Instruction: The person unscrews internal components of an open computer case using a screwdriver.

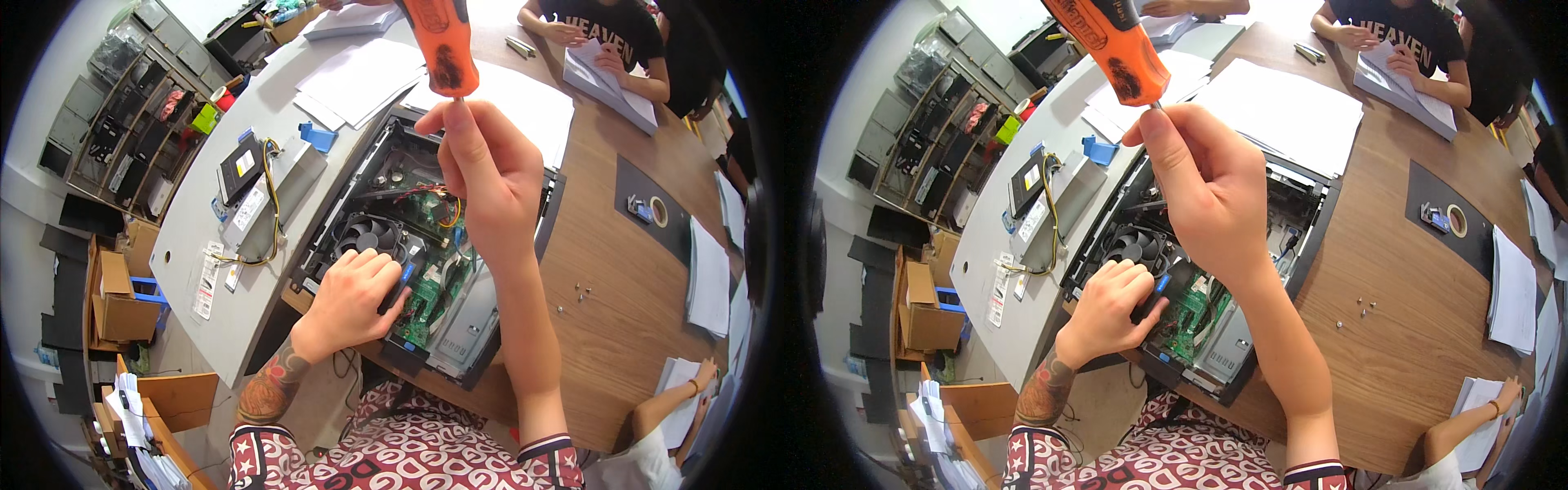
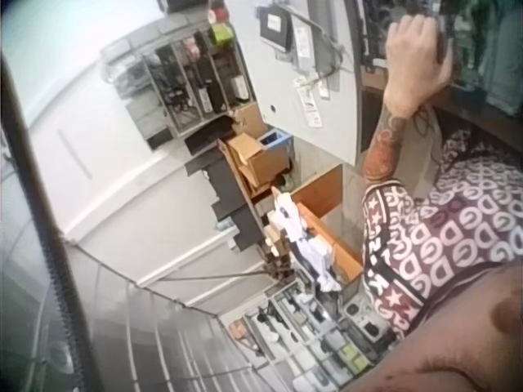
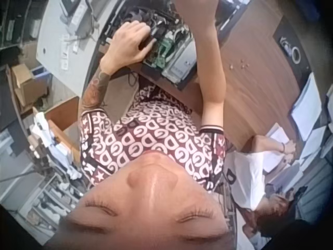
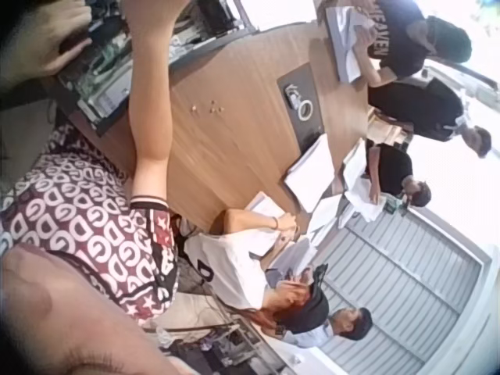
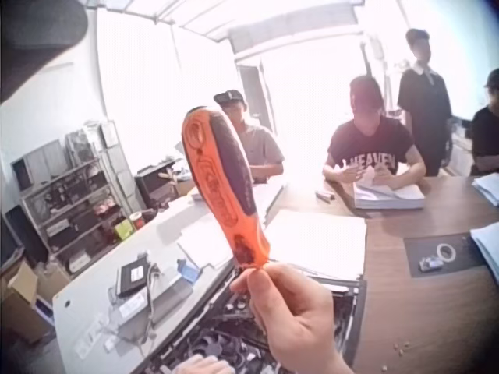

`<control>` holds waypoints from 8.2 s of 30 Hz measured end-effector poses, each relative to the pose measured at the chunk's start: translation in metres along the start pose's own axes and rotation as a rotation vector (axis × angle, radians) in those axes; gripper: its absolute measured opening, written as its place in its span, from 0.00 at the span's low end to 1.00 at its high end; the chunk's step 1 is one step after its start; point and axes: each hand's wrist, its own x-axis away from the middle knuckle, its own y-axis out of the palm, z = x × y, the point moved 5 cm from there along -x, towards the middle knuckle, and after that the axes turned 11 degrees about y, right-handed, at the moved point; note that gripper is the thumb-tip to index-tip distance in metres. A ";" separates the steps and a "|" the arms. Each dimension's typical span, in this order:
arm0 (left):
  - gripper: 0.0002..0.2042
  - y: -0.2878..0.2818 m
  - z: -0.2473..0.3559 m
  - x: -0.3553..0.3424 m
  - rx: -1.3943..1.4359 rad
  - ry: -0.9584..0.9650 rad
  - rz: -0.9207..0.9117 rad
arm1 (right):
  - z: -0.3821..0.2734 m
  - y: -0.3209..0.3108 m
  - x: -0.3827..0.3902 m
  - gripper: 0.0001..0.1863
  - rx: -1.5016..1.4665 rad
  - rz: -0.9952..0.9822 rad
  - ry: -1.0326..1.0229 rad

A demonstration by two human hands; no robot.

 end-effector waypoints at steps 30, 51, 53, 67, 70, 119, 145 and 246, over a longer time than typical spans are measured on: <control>0.45 0.005 -0.025 -0.006 -0.017 -0.494 -0.261 | -0.001 0.003 0.002 0.14 -0.012 -0.051 0.024; 0.29 -0.012 -0.021 -0.007 0.224 -0.564 0.056 | 0.002 0.000 -0.002 0.16 0.019 0.023 -0.041; 0.30 -0.004 -0.021 -0.002 0.114 -0.584 0.013 | 0.001 0.002 -0.002 0.15 0.002 0.035 -0.041; 0.28 -0.001 -0.020 0.001 0.082 -0.469 0.098 | 0.000 0.003 0.000 0.14 0.009 -0.006 -0.031; 0.26 0.003 -0.019 -0.002 -0.034 -0.464 0.111 | 0.000 0.001 0.000 0.14 -0.047 -0.027 -0.008; 0.18 -0.032 -0.130 0.079 0.634 -0.416 0.410 | 0.004 -0.020 0.002 0.18 0.001 0.125 -0.003; 0.32 0.000 -0.147 0.025 0.592 -0.285 -0.268 | -0.001 -0.023 0.004 0.17 -0.022 0.018 -0.047; 0.27 0.014 -0.019 -0.002 -0.063 -0.231 -0.198 | -0.013 -0.021 0.013 0.18 -0.158 0.058 -0.025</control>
